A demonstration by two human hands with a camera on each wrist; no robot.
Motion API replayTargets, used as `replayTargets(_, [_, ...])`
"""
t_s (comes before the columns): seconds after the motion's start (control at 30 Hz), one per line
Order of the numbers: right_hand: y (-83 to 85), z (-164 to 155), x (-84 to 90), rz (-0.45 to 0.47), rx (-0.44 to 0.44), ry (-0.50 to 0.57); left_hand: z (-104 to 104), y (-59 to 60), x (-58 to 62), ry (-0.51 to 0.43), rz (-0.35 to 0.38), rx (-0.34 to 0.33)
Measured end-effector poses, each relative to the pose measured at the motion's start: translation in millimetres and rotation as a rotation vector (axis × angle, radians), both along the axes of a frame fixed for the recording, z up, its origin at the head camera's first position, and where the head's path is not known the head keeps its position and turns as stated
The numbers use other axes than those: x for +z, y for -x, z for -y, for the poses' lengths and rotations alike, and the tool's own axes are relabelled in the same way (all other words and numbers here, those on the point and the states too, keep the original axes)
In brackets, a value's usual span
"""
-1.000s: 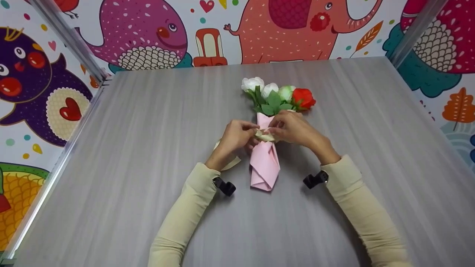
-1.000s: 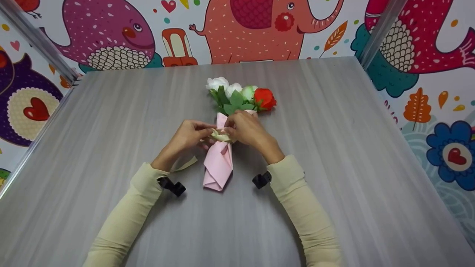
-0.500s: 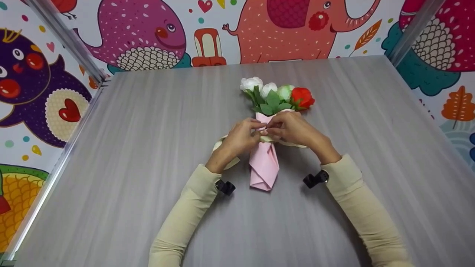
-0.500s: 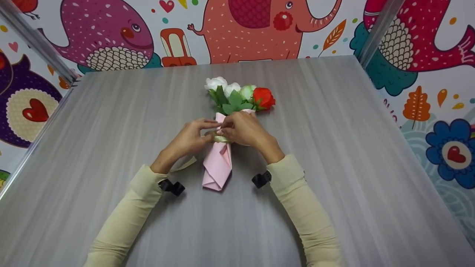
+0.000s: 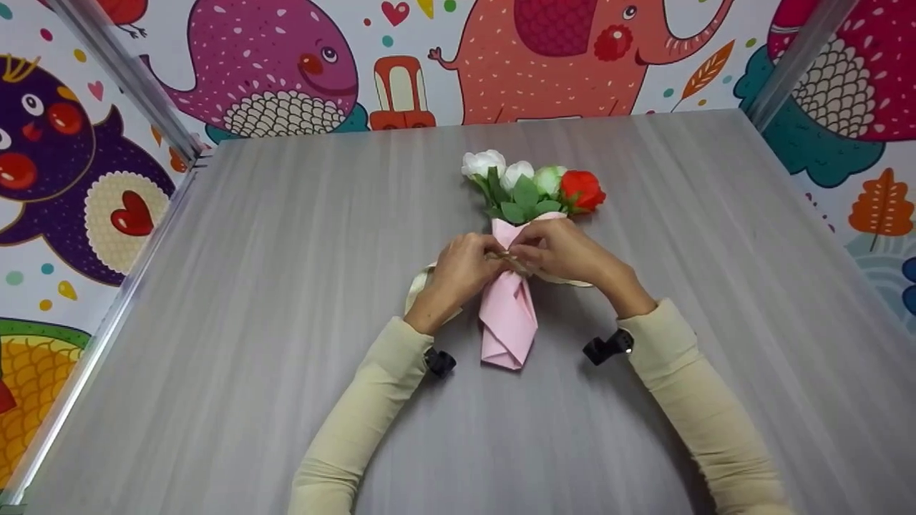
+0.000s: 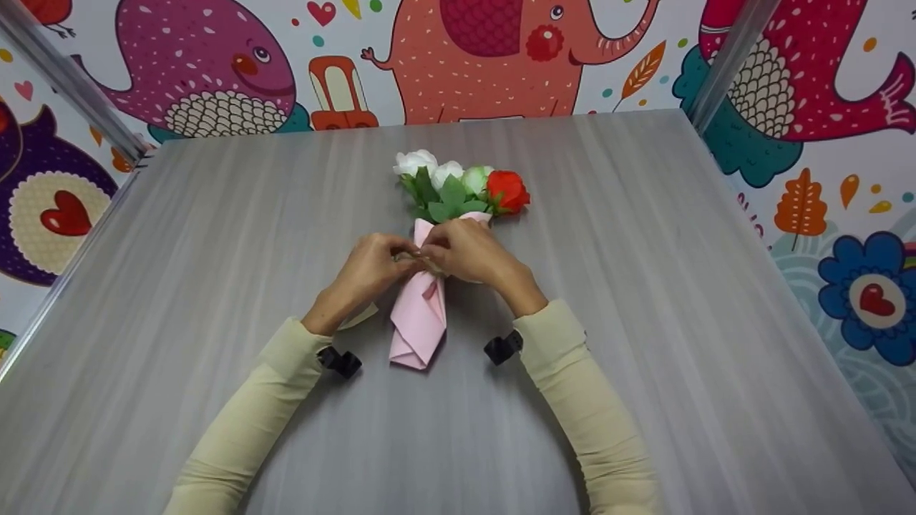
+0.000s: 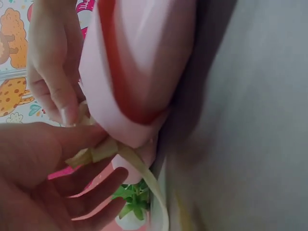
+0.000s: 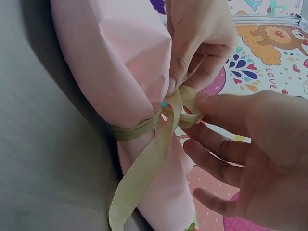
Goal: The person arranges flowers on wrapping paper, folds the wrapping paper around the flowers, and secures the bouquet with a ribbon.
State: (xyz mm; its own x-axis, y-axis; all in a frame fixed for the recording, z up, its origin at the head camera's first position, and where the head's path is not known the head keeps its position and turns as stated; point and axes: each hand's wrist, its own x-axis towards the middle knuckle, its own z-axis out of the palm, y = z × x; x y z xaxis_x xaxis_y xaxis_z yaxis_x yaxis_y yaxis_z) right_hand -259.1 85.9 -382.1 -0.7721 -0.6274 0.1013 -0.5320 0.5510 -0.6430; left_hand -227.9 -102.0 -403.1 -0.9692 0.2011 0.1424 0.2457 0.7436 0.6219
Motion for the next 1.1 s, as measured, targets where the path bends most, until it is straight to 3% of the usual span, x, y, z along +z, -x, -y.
replayTargets(0.3, [-1.3,4.9,-2.7,0.138,-0.058,-0.01,3.3,2.6,-1.7,-0.114,0.032,0.093])
replayTargets(0.67, [1.0,7.9,-9.5,0.041,-0.013,-0.01,1.9,2.1,-2.3,-0.11,0.059,0.102])
replayTargets(0.93, [1.7,6.5,-8.7,0.074,-0.057,0.013,2.5,2.0,-1.6,-0.128,0.066,0.09])
replayTargets(1.1, [2.4,6.9,-9.1,0.033,-0.082,-0.01,4.1,1.6,-0.8,-0.167,0.072,0.08])
